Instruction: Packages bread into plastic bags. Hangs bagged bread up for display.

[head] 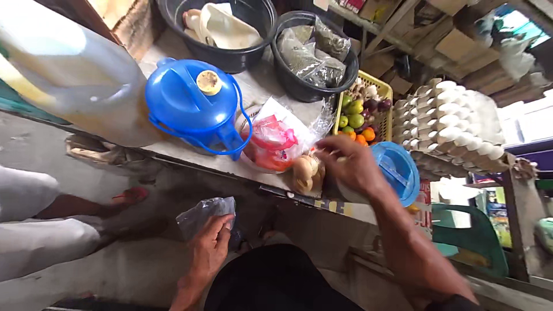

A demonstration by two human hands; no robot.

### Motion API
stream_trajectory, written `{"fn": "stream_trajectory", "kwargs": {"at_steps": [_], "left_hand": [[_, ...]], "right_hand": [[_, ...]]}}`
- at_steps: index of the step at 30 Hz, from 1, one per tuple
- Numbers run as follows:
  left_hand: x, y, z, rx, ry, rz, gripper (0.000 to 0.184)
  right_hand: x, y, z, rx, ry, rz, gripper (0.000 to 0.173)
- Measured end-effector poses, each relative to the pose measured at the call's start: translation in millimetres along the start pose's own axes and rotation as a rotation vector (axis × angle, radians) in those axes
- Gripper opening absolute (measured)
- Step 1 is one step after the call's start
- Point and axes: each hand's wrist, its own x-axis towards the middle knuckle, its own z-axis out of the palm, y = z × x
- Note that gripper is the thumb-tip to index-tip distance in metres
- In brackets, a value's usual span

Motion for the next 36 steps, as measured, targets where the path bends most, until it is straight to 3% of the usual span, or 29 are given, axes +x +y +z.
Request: {"fn": "stream_trajectory", "kwargs": {"at_steps": [4, 9, 13, 20, 28, 36], "left_hand": [[18.4, 35.9, 40.3, -0.05, -0.048, 0.035, 0.03], [56.2, 70.4, 90.4, -0.055, -0.047, 0.07, 0.035], [81.4, 82.8, 118.1, 0.001, -0.1, -0.037, 0.056], [94.8, 85.5, 157.2, 0.008, -0.106, -0.177, 0.083], [103.4, 86.8, 177.8, -0.015, -0.045, -0.232, 0.081], [102.3, 84.2, 181.4, -0.03, -0.004, -0.224, 0.076]], "right_hand": [[50.4, 37.8, -46.8, -0.329, -0.01, -0.054, 0.027], [73.6, 57.2, -21.2, -0.475, -0.171, -0.313, 0.035], [85.5, 73.3, -17.7, -0.432, -0.22, -0.502, 0.015], [92.1, 70.8, -38.9, -0.127, -0.301, -0.714, 0.016], [104.0, 75.4, -37.8, -0.052, -0.488, -0.737, 0.014], [120.8, 87.6, -54.6, 0.175, -0.584, -0.468, 0.026]]}}
